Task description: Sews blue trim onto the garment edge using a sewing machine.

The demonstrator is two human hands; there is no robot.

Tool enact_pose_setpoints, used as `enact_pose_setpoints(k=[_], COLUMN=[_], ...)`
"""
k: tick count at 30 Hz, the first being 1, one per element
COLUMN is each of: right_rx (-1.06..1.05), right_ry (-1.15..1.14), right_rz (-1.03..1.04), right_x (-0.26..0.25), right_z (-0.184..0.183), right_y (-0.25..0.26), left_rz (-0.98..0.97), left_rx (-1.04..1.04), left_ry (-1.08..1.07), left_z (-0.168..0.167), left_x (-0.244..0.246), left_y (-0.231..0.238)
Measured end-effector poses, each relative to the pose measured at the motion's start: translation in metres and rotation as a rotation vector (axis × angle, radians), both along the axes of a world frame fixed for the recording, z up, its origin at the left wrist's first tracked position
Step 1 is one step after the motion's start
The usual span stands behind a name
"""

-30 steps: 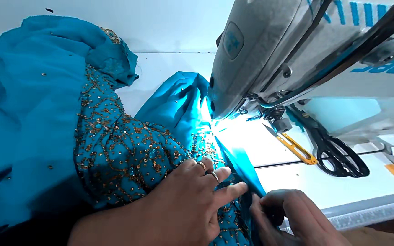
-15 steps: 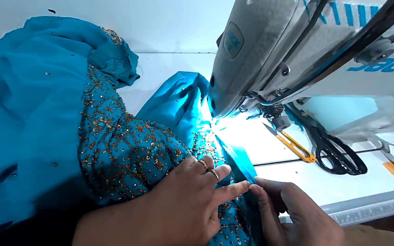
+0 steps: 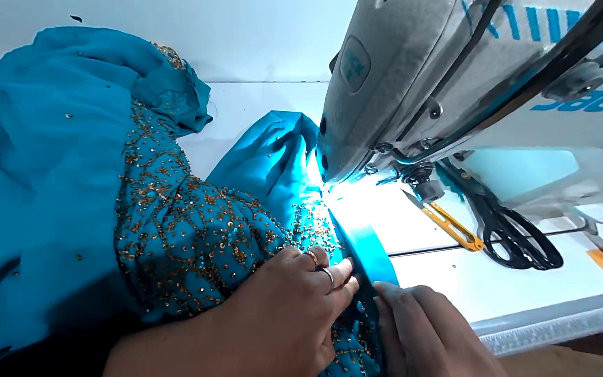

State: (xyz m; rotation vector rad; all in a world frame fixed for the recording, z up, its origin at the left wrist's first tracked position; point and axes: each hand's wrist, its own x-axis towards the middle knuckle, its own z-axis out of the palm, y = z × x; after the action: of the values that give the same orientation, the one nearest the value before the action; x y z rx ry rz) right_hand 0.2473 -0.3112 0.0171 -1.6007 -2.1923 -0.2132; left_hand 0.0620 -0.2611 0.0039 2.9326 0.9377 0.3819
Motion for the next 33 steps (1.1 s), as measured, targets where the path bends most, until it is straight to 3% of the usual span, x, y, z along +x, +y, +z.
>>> enact_pose_setpoints(k=[8, 14, 22, 28, 33], right_rx=[-0.03, 0.032, 0.04, -0.043, -0.287], right_ry=[-0.064, -0.133, -0.094, -0.136, 0.102], right_rz=[0.03, 0.073, 0.062, 0.072, 0.332], right_x=[-0.008, -0.006, -0.003, -0.001, 0.029], right_z=[0.002, -0.015, -0.017, -0.012, 0.006], right_y=[0.005, 0.008, 0.0, -0.006, 0.022], left_rz=[-0.035, 0.08, 0.175, 0.163, 0.153], left_rx=[0.039, 0.029, 0.056, 0.033, -0.028], left_ry=[-0.018, -0.165, 0.02, 0.012, 0.0], left_z=[0.0, -0.001, -0.01, -0.009, -0.007], left_x=[-0.001, 0.0, 0.001, -0.001, -0.003], left_y=[0.001, 0.0, 0.004, 0.004, 0.006])
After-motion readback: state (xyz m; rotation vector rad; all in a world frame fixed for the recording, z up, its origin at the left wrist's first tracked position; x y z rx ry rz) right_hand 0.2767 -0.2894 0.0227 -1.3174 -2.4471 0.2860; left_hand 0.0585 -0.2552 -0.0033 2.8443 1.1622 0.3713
